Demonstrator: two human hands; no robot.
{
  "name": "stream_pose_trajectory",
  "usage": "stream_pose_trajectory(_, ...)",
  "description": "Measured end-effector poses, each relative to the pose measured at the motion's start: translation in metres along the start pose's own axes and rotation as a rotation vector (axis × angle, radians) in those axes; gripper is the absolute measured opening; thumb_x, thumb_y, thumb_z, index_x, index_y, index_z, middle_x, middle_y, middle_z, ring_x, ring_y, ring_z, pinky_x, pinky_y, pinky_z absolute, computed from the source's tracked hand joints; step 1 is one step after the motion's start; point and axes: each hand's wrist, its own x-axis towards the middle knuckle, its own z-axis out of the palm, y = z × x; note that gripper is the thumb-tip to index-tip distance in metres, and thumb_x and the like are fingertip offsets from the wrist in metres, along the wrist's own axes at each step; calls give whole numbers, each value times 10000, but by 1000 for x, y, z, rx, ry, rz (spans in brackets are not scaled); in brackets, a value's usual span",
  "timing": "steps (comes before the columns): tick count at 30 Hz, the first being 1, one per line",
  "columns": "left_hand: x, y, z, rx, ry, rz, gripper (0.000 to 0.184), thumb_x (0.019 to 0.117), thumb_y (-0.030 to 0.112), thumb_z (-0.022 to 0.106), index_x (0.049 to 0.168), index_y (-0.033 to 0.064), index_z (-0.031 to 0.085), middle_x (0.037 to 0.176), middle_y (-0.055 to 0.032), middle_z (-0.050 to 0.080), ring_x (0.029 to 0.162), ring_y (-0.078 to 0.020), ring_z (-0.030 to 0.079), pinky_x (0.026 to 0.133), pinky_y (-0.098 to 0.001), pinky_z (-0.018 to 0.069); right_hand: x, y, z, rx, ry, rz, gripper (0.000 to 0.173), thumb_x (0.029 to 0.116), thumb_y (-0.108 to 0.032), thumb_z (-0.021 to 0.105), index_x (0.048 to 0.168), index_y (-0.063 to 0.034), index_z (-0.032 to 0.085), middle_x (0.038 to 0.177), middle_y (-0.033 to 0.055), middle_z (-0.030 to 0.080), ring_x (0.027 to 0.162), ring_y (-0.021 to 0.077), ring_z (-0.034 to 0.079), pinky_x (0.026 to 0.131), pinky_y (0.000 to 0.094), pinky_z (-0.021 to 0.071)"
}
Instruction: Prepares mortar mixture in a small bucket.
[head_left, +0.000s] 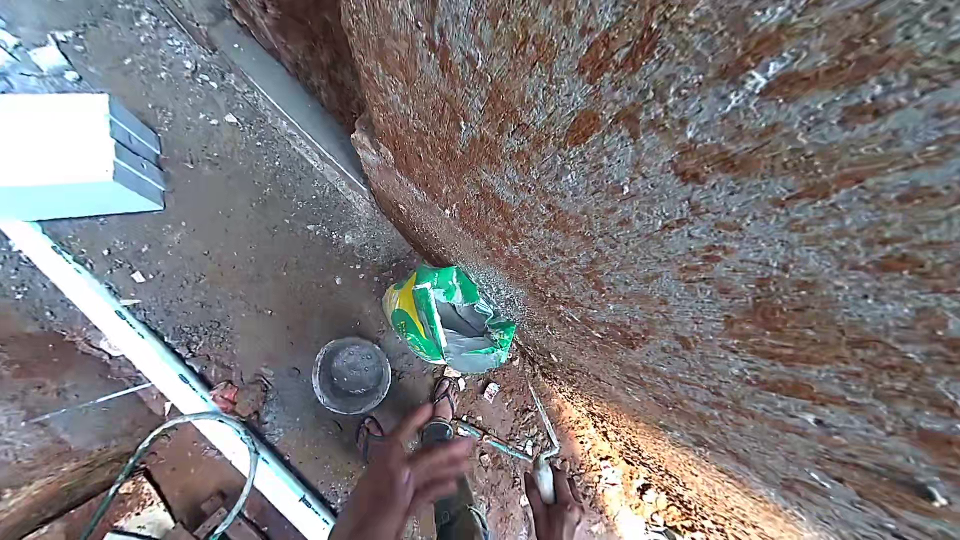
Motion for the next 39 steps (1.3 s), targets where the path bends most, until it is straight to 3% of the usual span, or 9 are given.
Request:
stream_pose_trajectory(3, 96, -67, -17, 220, 523, -66, 617, 1042, 303, 548, 1508, -31, 319, 1409, -202, 572, 1230, -274, 627, 998, -444, 549, 15, -18, -8, 29, 54, -90, 486, 856, -331, 798, 1190, 12, 712, 1046, 287, 696, 865, 457, 708, 739, 645, 563)
stream_pose_trajectory(7, 211, -134, -21, 399, 784, -127, 1011, 845, 364, 848, 1509, -63, 216, 1420, -318, 478, 1256, -370, 572, 1026, -485, 513, 47, -27, -13, 55, 85, -136, 471, 841, -319, 795, 1161, 19, 725, 998, 258, 707, 862, 433, 704, 748, 616, 565)
stream_pose_trajectory(9, 239, -152, -24, 528, 864, -256, 1050, 811, 355, 880, 1517, -59, 223, 1383, -315, 518, 1245, -390, 582, 1046, -496, 495, 62, -30, -19, 37, 76, -158, 481, 843, -329, 783, 1164, 24, 723, 988, 254, 706, 844, 432, 702, 733, 615, 564)
stream_pose_trajectory(11, 242, -164, -33, 623, 918, -410, 832, 912, 272, 780, 1517, -49, 306, 1285, -298, 621, 1166, -408, 650, 997, -543, 521, 76, -33, -27, 9, 82, -208, 464, 831, -313, 788, 1143, 26, 735, 982, 262, 703, 819, 430, 699, 714, 604, 563)
stream_pose_trajectory(14, 222, -173, -55, 663, 875, -404, 581, 983, 148, 655, 1475, -24, 398, 1147, -241, 689, 1082, -387, 676, 960, -552, 529, 98, -39, -37, -11, 73, -279, 442, 809, -299, 815, 1118, 11, 754, 965, 253, 680, 810, 410, 677, 706, 571, 560)
stream_pose_trajectory(19, 194, -175, -73, 664, 816, -191, 581, 916, 3, 627, 1450, -29, 400, 928, -192, 688, 823, -319, 684, 784, -514, 564, 116, -37, -35, -18, 40, -337, 420, 808, -285, 814, 1120, -8, 757, 1022, 246, 683, 861, 389, 689, 727, 555, 574)
stream_pose_trajectory(28, 136, -172, -110, 643, 755, -178, 575, 908, -44, 579, 1451, -33, 391, 869, -171, 663, 719, -257, 643, 695, -466, 549, 125, -63, -52, -218, -190, -338, 484, 895, -303, 776, 1287, -32, 692, 1091, 251, 703, 869, 425, 725, 730, 612, 590)
stream_pose_trajectory(35, 155, -159, -100, 929, 686, -391, 563, 945, 97, 633, 1468, 39, 434, 908, -190, 687, 819, -389, 688, 772, -602, 546, 136, -74, -46, -248, -251, -303, 493, 914, -322, 756, 1315, -48, 673, 1129, 232, 702, 927, 400, 726, 782, 607, 589)
stream_pose_trajectory(39, 173, -146, -80, 1304, 670, -225, 630, 865, 47, 707, 1466, 52, 518, 1291, -231, 627, 1188, -415, 616, 977, -546, 523, 132, -82, -32, -188, -184, -321, 482, 891, -334, 774, 1267, -43, 697, 1062, 227, 695, 858, 399, 717, 717, 593, 592)
